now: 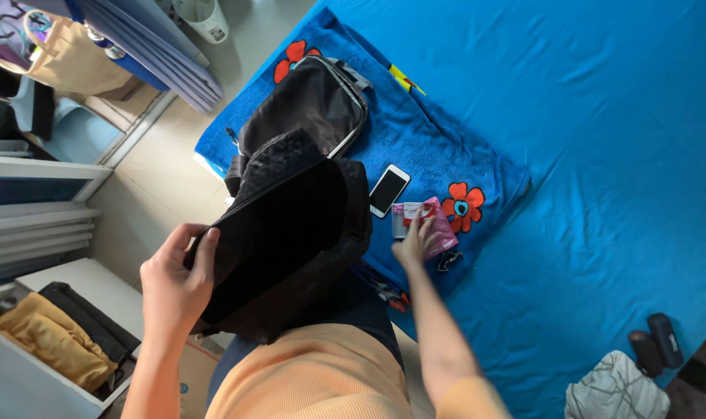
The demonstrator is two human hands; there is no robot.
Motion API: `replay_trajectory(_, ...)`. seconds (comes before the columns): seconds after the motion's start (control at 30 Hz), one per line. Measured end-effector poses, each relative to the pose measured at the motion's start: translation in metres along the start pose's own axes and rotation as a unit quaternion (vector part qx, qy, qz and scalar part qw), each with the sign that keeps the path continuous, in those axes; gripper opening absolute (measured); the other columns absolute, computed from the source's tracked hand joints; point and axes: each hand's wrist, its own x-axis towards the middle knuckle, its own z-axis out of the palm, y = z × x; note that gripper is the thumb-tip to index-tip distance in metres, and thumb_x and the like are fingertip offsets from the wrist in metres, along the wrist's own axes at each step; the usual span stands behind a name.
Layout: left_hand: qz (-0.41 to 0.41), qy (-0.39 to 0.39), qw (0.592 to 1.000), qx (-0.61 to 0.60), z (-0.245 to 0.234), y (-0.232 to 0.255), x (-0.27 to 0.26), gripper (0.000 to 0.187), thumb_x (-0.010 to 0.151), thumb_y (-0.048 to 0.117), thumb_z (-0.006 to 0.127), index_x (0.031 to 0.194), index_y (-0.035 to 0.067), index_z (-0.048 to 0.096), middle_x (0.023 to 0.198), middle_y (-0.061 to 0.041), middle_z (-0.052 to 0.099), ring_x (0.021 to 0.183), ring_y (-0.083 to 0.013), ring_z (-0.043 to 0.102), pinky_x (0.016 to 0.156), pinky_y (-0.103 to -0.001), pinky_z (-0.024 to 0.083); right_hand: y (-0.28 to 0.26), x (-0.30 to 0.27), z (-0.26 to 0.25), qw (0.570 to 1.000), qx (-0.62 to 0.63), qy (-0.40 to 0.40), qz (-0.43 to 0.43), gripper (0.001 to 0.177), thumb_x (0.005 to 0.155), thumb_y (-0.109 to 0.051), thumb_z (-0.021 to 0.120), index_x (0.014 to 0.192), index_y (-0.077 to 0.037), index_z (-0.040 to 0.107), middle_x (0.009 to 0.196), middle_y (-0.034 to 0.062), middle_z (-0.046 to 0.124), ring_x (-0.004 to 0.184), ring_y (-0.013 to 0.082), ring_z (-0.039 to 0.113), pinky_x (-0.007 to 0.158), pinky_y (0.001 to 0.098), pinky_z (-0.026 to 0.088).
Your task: The person unpacks a black quilted bag and a blue shopping bag, removing items such as a white shirt, a laptop sleeve, a hair straightener, a phone, and small toiletries. They place these items on a blue bed and a nearby desk.
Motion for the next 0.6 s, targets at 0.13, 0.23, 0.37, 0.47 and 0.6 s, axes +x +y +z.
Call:
replay_trajectory(0.13,0.047,0.011,0.999,0.003,0.005,0.004,-0.006,0.014,0.099,0.021,0.070,0.102,0.007,0.071,0.066,-0.014,0.064,0.051,-0.0218,0.059,0.055,-0.033,0.047,-0.059,-0.049,-0.047,0.885,0.336,0.263,-0.185,0.038,0.091,0.006,0.053,0.126,-0.007,0.064,0.137,0.0173,0.057,0.133,0.0339,0.054,0.109,0.0440,0.051)
replay_trajectory(0.23,0.110,0.005,0.994,0.028,0.009,0.011,-0.015,0.010,0.098,0.017,0.071,0.101,0.008,0.070,0.069,-0.014,0.065,0.055,-0.0266,0.063,0.054,-0.035,0.047,-0.096,-0.099,-0.082,0.797,0.286,0.236,-0.477,0.027,0.084,0.008,0.056,0.099,-0.007,0.072,0.107,0.0136,0.071,0.108,0.0307,0.068,0.100,0.0443,0.053)
replay_trajectory(0.37,0.118,-0.036,0.990,0.073,0.015,0.025,-0.030,0.007,0.091,0.017,0.075,0.095,0.010,0.073,0.061,-0.014,0.064,0.052,-0.0293,0.065,0.050,-0.037,0.047,-0.180,-0.102,-0.073,0.786,0.231,-0.020,-0.574,0.026,0.084,0.001,0.057,0.104,-0.005,0.073,0.110,0.0171,0.071,0.106,0.0350,0.069,0.095,0.0437,0.056)
replay_trajectory(0.47,0.214,-0.011,0.977,0.016,0.009,0.031,-0.044,0.007,0.092,0.014,0.074,0.095,0.009,0.070,0.070,-0.013,0.067,0.062,-0.0300,0.068,0.054,-0.035,0.049,-0.222,-0.077,-0.044,0.820,0.095,-0.088,-0.557,0.023,0.084,-0.002,0.059,0.102,-0.006,0.073,0.107,0.0163,0.071,0.103,0.0347,0.069,0.092,0.0439,0.057)
replay_trajectory(0.6,0.151,0.005,0.988,-0.039,-0.007,0.031,-0.051,0.008,0.092,0.013,0.072,0.097,0.008,0.070,0.070,-0.012,0.066,0.056,-0.0220,0.067,0.054,-0.030,0.050,-0.239,-0.050,-0.007,0.828,0.005,-0.112,-0.550,0.019,0.085,-0.006,0.061,0.100,-0.008,0.072,0.103,0.0152,0.071,0.098,0.0344,0.070,0.089,0.0443,0.057)
